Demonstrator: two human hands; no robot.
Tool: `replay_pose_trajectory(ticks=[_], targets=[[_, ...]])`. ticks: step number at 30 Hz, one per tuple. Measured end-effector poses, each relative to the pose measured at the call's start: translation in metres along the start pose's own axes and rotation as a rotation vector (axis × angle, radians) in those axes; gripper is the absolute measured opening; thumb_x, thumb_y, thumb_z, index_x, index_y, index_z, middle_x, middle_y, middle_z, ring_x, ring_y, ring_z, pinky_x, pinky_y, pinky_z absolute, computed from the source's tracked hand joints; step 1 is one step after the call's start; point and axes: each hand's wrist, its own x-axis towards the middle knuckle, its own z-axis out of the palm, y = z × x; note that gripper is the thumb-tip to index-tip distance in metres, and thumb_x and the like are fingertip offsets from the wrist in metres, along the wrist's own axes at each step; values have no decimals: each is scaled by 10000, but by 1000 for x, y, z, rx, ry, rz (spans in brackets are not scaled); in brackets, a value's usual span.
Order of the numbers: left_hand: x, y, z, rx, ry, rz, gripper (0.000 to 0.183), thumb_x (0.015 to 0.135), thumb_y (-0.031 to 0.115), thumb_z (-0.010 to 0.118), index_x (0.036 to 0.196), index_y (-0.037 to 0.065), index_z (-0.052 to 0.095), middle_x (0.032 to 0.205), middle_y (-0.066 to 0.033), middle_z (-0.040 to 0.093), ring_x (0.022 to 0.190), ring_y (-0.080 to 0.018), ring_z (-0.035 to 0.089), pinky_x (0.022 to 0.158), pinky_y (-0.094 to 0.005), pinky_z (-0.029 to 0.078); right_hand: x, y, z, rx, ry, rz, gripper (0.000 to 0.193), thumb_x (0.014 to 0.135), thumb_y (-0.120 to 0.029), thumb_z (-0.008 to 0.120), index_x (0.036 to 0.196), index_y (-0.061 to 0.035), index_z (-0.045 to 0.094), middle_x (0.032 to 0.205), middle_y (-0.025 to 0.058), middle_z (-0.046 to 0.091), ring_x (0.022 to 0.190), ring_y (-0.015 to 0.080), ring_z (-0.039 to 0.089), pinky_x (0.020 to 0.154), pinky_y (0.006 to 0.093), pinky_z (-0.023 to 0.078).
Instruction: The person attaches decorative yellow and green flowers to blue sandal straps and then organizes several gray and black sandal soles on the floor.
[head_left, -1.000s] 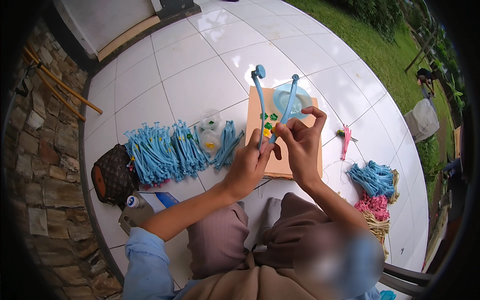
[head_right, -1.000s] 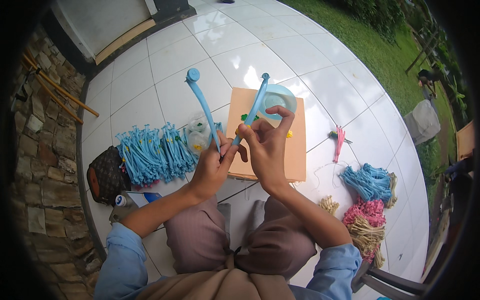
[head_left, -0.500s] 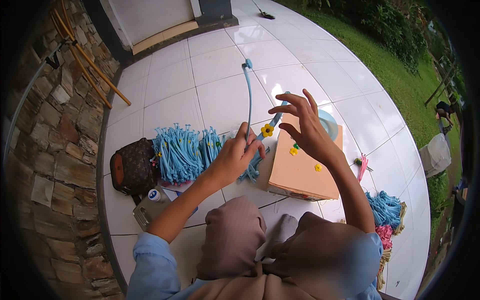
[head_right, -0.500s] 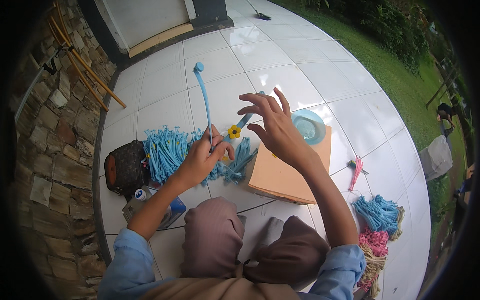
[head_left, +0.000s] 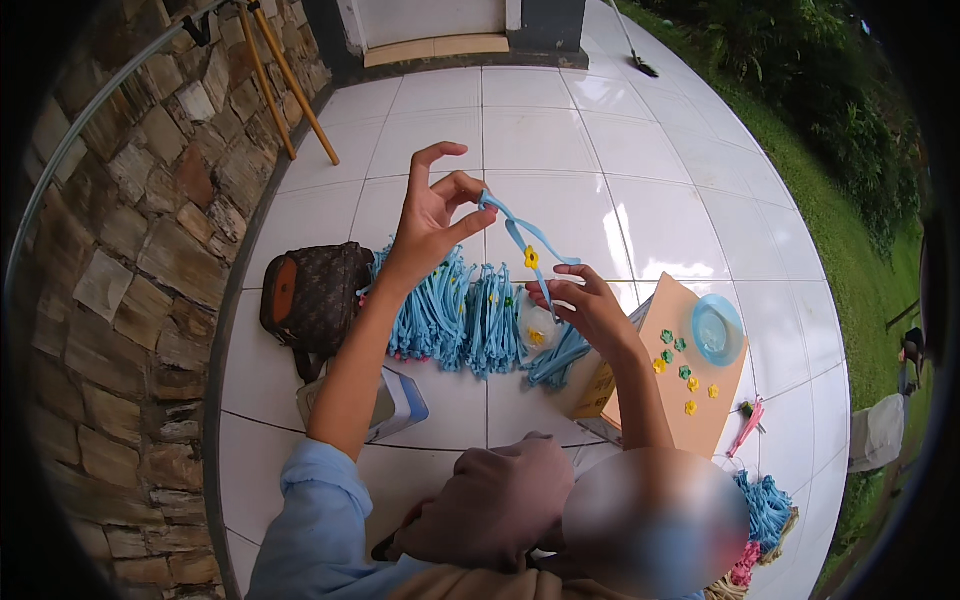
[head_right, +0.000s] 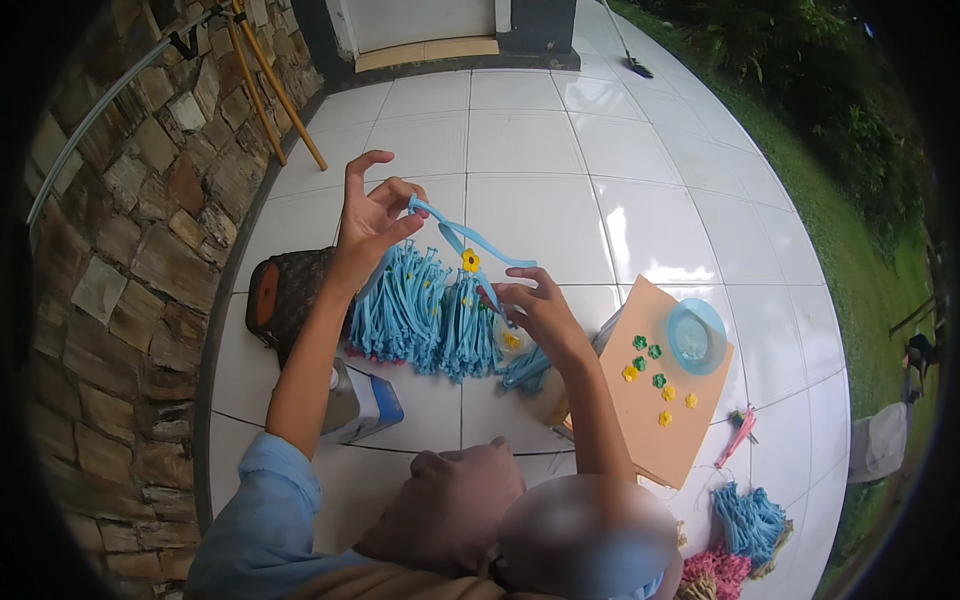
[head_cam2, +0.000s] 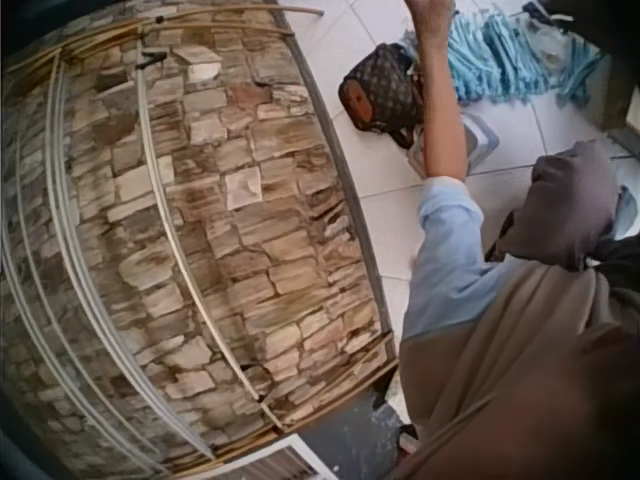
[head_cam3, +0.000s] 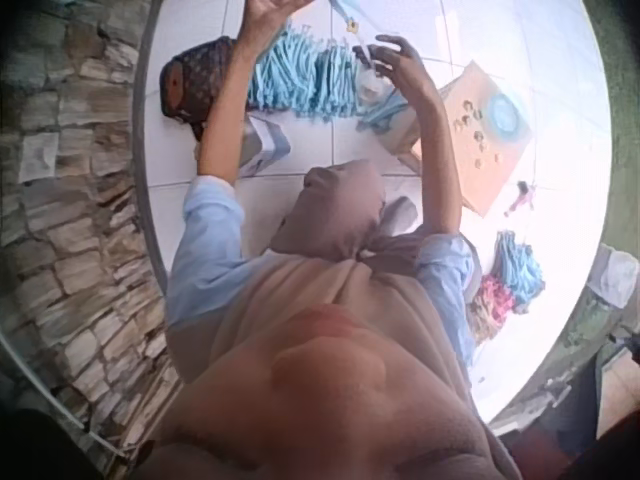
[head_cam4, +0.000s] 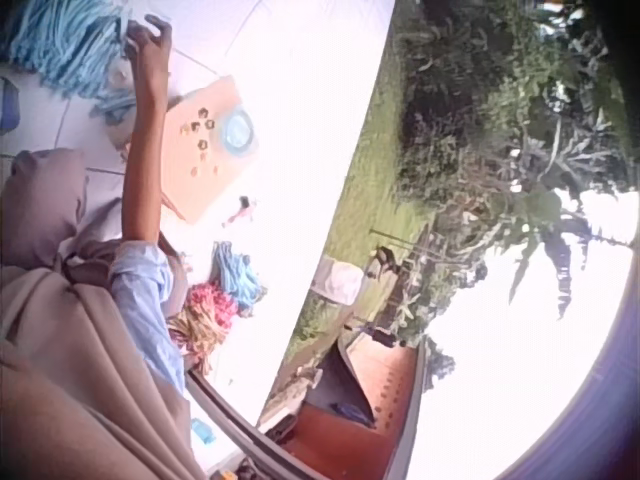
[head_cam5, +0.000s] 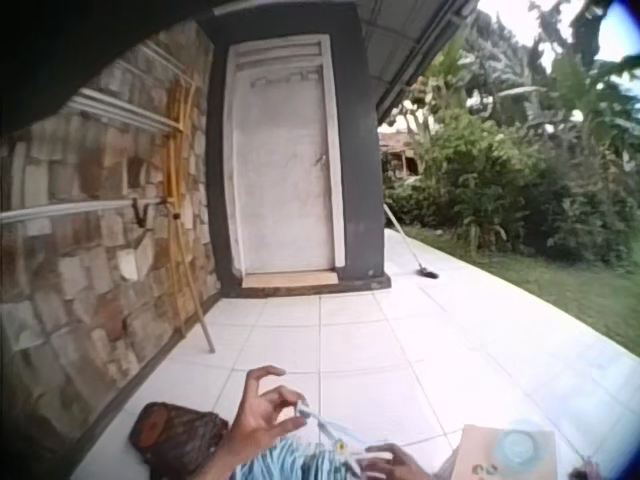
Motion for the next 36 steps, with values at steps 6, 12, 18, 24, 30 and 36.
replay_pose_trajectory(ticks=[6, 12, 18, 24, 30, 36], targets=[[-38, -63, 24, -308, 235, -257, 452, 863, 32, 516, 1218, 119, 251, 867, -62, 481, 1141, -324, 474, 939, -386, 400, 1, 58, 4, 276, 185, -2, 273, 863, -130, 471, 1040, 71, 523, 985, 169, 582, 905, 231, 600, 844, 317, 482], [-81, -181, 11, 520, 272, -321, 266, 895, 98, 461, 1159, 107, 430, 917, -101, 451, 662, -197, 630, 572, -253, 476, 33, 168, 0, 475, 549, 61, 314, 839, -81, 464, 1100, 73, 380, 1111, 184, 476, 997, 276, 540, 880, 337, 449], [-83, -229, 11, 707, 198, -391, 232, 881, 63, 471, 1112, 73, 476, 1011, -163, 504, 633, -208, 628, 640, -296, 467, 86, 243, -14, 207, 735, 256, 437, 791, -119, 538, 1160, 47, 373, 1141, 178, 456, 1023, 273, 495, 955, 309, 351], [-110, -259, -4, 607, 188, -509, 332, 854, 30, 487, 1179, 76, 439, 1110, -196, 516, 912, -299, 595, 763, -358, 467, 88, 233, 20, -486, 802, -96, 636, 765, -7, 472, 1318, 85, 173, 1323, 256, 299, 1210, 379, 331, 1014, 365, 260], [-152, -267, 23, 536, 338, -497, 424, 873, 40, 417, 1289, 27, 333, 1269, -196, 433, 1184, -327, 415, 952, -372, 345, 102, 220, 17, -323, 289, -223, 701, 743, 70, 405, 1358, 34, 70, 1365, 289, 224, 1241, 388, 300, 1010, 360, 271], [-98, -234, 54, 468, 688, -334, 310, 912, 114, 385, 1209, 24, 374, 1218, -154, 453, 1152, -244, 423, 973, -365, 317, 99, 108, 32, 391, 466, -246, 574, 810, -4, 414, 1318, -23, 148, 1259, 202, 372, 1115, 291, 464, 934, 352, 371]])
